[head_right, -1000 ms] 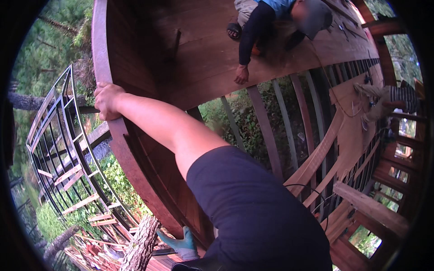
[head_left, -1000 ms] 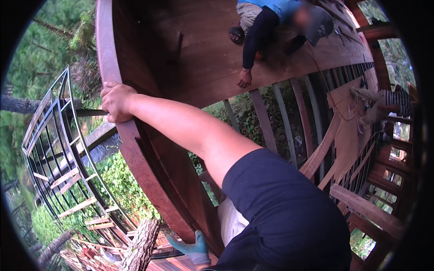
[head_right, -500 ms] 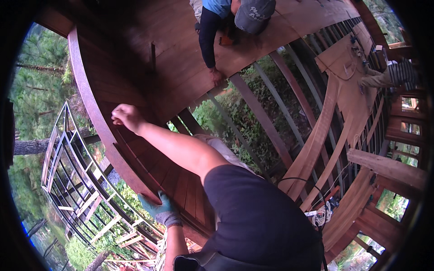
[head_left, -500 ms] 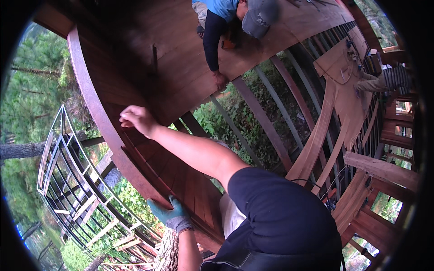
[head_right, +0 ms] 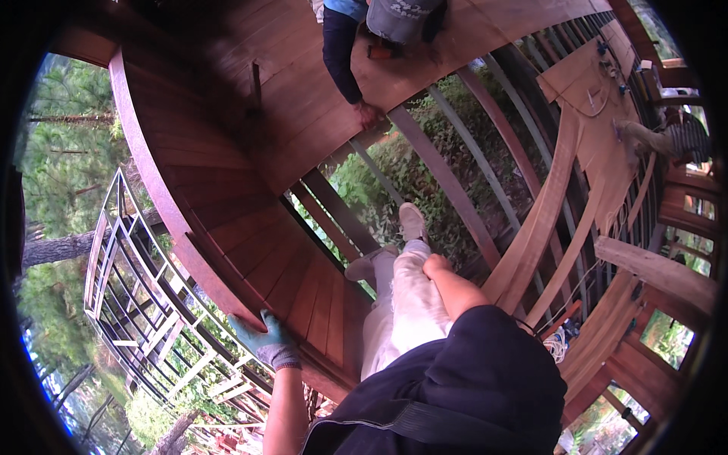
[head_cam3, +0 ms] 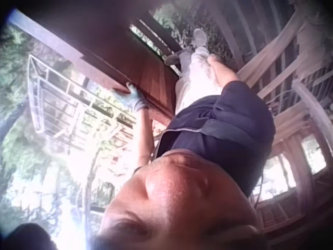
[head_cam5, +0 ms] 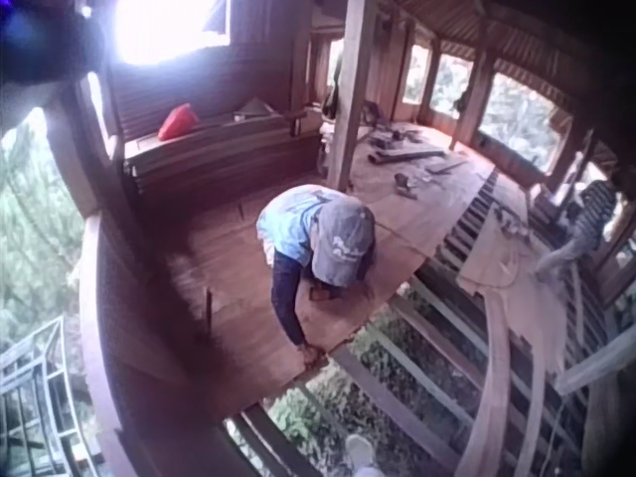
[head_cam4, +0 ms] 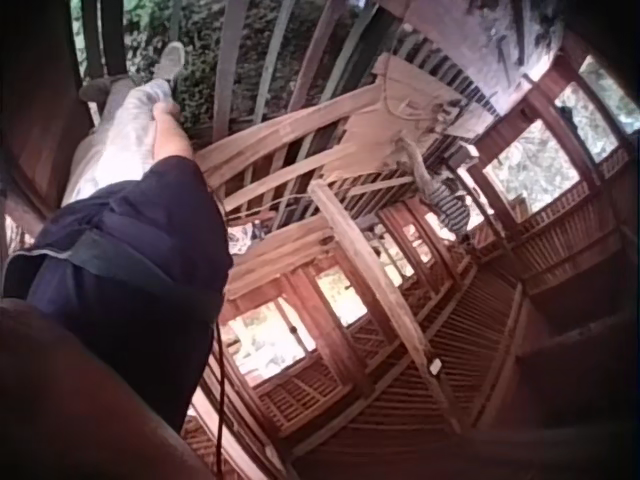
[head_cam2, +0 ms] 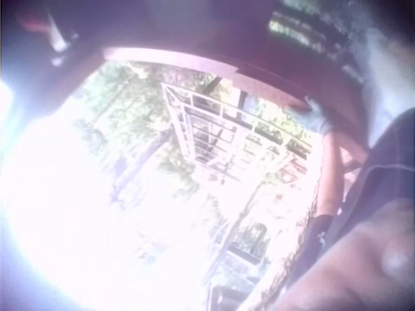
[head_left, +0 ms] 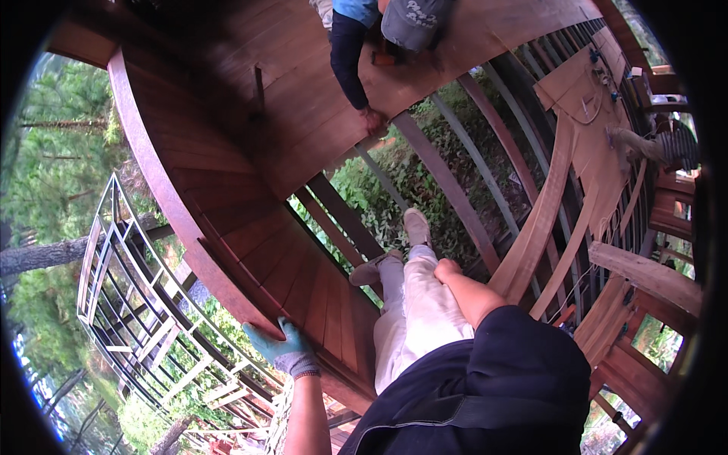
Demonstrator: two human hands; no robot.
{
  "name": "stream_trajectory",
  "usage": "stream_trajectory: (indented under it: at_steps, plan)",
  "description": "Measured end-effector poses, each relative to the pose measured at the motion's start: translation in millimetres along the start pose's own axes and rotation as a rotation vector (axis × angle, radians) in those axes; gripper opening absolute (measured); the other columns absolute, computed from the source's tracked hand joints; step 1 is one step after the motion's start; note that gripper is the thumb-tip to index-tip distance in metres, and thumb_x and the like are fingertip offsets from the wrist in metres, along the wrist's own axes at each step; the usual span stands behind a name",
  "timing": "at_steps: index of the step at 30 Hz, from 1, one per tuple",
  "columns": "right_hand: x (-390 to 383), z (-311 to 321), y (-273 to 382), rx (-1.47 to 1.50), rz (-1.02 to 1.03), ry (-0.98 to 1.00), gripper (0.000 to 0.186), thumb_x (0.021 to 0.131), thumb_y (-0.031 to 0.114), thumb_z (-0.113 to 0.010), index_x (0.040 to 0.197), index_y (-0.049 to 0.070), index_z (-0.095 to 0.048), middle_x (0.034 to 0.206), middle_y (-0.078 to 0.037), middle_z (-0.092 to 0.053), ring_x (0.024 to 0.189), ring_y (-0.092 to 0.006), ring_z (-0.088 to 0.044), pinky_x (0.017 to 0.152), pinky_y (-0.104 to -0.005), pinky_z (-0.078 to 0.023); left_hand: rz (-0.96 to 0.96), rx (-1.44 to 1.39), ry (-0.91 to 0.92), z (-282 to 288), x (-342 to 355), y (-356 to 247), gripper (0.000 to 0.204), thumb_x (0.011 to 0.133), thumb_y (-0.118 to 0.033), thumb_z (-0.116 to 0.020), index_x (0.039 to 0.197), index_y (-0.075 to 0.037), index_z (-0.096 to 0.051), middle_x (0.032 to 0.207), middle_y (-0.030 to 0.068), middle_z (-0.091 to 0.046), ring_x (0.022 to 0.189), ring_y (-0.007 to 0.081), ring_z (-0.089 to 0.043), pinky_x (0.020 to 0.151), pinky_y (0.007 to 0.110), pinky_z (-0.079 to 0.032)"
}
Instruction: The person installs wooden floor planks on a curved wooden deck. They position planks, use a hammer to tap them into place, and use a nail gun to secure them. Another worker is visible nearby assisting with the installation.
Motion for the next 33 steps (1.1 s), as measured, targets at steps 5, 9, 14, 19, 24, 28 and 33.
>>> stream_trajectory:
  at_steps: [5,9,14,19,24,28,33]
  plan:
    - [10.4,3.9,-10.3,-0.019,0.177,0.025,0.044,0.088,0.035,-0.059,0.119,0.004,-0.067,0.13,-0.02,-0.06,0.121,-0.035,-0.058,0.104,-0.042,-0.045,-0.009,0.024,0.03,-0.4,-3.8,-11.0,0.078,0.089,-0.019,-0.063,0.152,0.004,-0.022,0.158,0.0221,-0.024,0.148,0.0315,-0.024,0.121,0.038,-0.018]
    - [-21.0,-11.6,28.6,-0.059,0.336,0.218,0.059,0.087,0.049,-0.06,0.126,0.005,-0.062,0.132,-0.017,-0.06,0.124,-0.0333,-0.056,0.107,-0.0424,-0.042,-0.019,0.048,-0.004,2.1,-3.0,-2.5,0.079,0.092,-0.024,-0.062,0.152,0.005,-0.02,0.159,0.0224,-0.022,0.148,0.0318,-0.023,0.121,0.039,-0.016]
    - [-83.1,16.5,51.4,-0.301,0.378,0.23,0.062,0.087,0.052,-0.061,0.13,0.007,-0.059,0.139,-0.014,-0.055,0.131,-0.0302,-0.05,0.105,-0.046,-0.042,-0.031,0.07,-0.053,3.2,-1.4,-1.1,0.078,0.091,-0.022,-0.063,0.152,0.002,-0.022,0.158,0.0218,-0.025,0.147,0.0325,-0.026,0.121,0.039,-0.019]
    - [-52.8,9.5,12.4,-0.258,0.352,0.37,0.06,0.088,0.052,-0.06,0.132,0.011,-0.06,0.142,-0.011,-0.053,0.134,-0.0282,-0.047,0.107,-0.0448,-0.041,-0.019,-0.023,-0.049,-1.6,-2.3,-5.5,0.077,0.091,-0.02,-0.061,0.152,0.003,-0.021,0.159,0.0206,-0.024,0.147,0.0301,-0.024,0.121,0.037,-0.018]
    - [-47.2,17.2,-0.6,-0.343,0.432,0.306,0.057,0.088,0.049,-0.059,0.13,0.011,-0.061,0.138,-0.01,-0.057,0.129,-0.0295,-0.052,0.105,-0.0461,-0.042,-0.047,-0.005,-0.079,0.0,-0.9,-8.1,0.075,0.091,-0.017,-0.06,0.152,0.003,-0.022,0.158,0.0203,-0.025,0.147,0.0298,-0.024,0.121,0.038,-0.017]
    - [-37.1,28.8,-13.3,-0.352,0.489,0.297,0.053,0.088,0.047,-0.06,0.123,0.007,-0.065,0.134,-0.012,-0.06,0.125,-0.0313,-0.055,0.101,-0.0474,-0.046,-0.033,-0.045,-0.074,-0.6,-4.9,-18.3,0.073,0.092,-0.016,-0.059,0.153,0.002,-0.022,0.159,0.0183,-0.025,0.147,0.0277,-0.024,0.121,0.036,-0.016]
    - [-28.2,41.5,-25.0,-0.355,0.477,0.356,0.051,0.087,0.046,-0.059,0.125,0.012,-0.065,0.133,-0.011,-0.06,0.126,-0.0312,-0.054,0.102,-0.0481,-0.044,-0.054,-0.075,-0.098,-2.2,-7.1,-16.1,0.07,0.094,-0.018,-0.055,0.153,0.001,-0.023,0.16,0.0165,-0.024,0.148,0.0257,-0.022,0.12,0.035,-0.016]
Point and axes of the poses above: each hand's wrist, its own x-axis towards the middle knuckle, its own z-axis out of the back of the hand, y = z × x, the point moved 6 cm from there along x, towards the middle knuckle
